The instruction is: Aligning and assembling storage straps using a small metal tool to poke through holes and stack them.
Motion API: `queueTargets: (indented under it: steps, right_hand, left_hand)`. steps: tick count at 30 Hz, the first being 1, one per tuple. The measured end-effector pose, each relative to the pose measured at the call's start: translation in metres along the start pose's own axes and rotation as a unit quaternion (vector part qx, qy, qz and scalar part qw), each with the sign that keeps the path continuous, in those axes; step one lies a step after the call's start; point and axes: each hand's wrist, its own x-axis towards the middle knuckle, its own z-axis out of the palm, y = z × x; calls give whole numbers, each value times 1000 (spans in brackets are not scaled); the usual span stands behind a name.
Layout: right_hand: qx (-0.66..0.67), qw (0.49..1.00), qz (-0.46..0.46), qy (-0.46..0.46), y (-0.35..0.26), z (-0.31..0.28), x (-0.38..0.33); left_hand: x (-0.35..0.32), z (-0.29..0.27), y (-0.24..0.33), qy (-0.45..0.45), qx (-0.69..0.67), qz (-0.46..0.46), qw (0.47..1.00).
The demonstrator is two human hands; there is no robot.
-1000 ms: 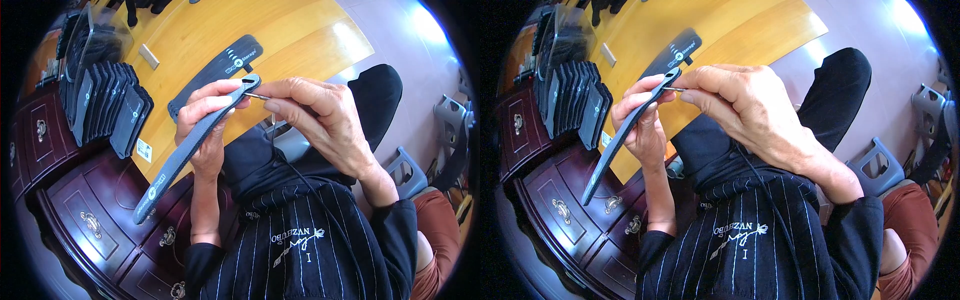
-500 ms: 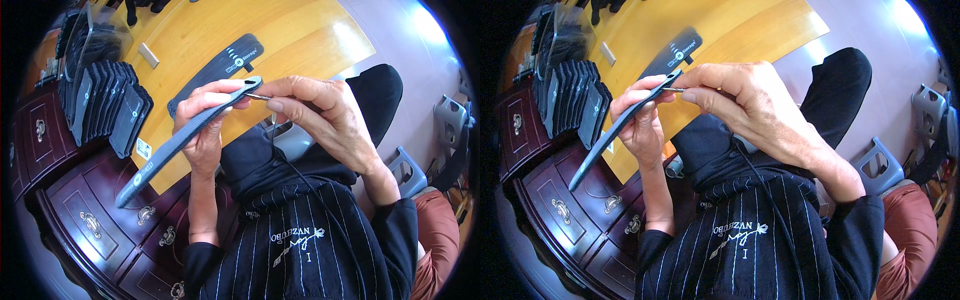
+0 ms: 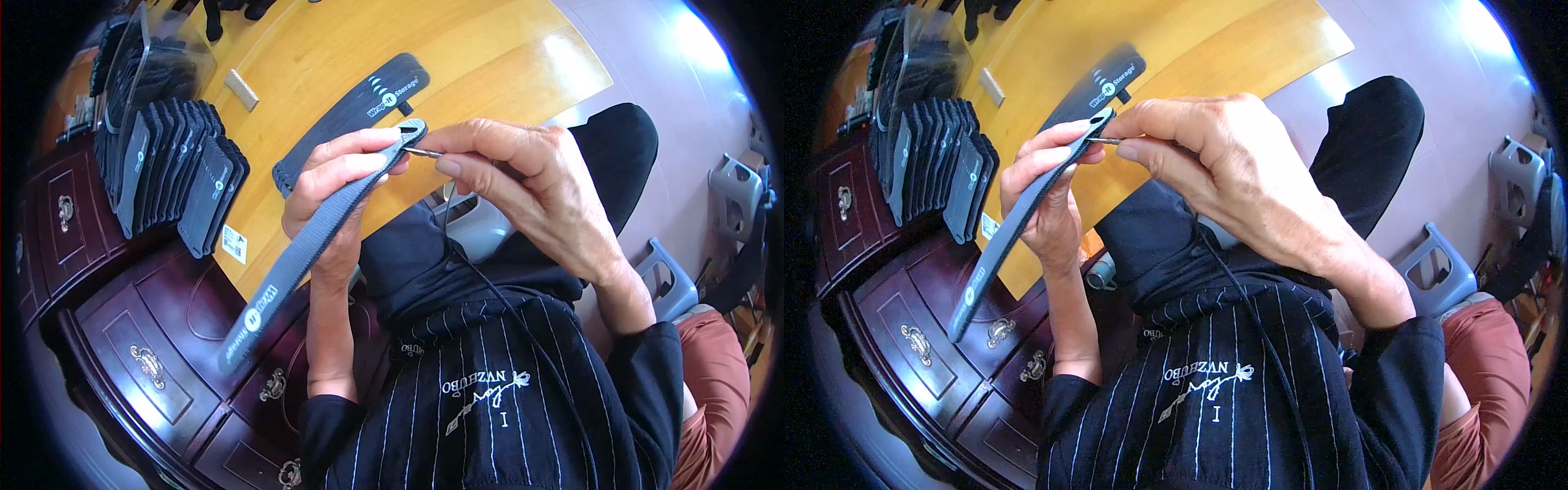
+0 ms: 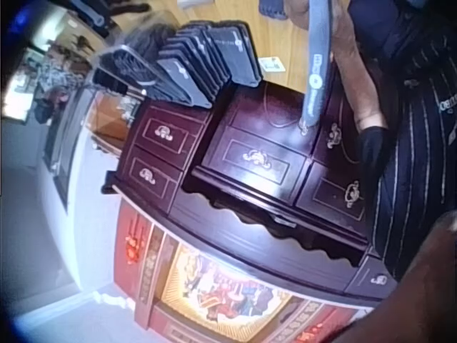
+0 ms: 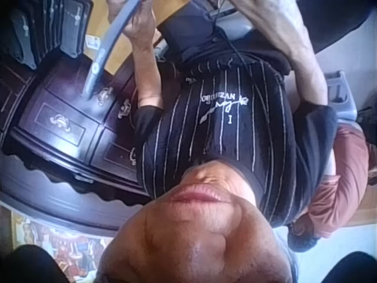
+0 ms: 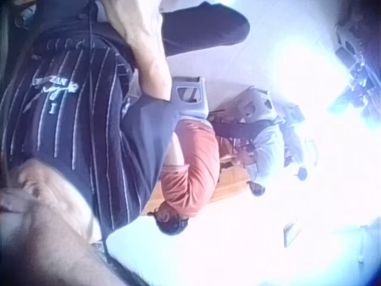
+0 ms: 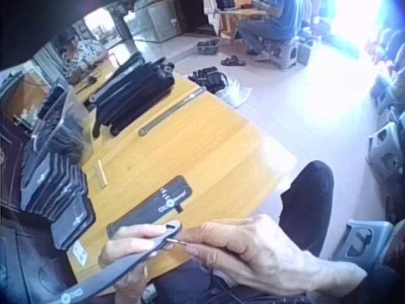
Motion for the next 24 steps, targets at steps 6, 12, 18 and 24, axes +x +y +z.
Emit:
queueTargets:
  steps: [6,12,18,24]
  right_hand:
    - [-11,1000,-8,-1,1,0,0]
    - [21,1000,18,-12,6,0,-1]
    - [-121,990,-60,48,8,8,-5]
    - [236,952,189,-48,5,11,-2]
  left_hand:
    - [2,-6,6,-47,158,76,983]
    - [2,-2,16,-39,225,93,969]
    - [0,-4,20,-93,299,106,944]
    - [1,-7,22,-102,300,110,942]
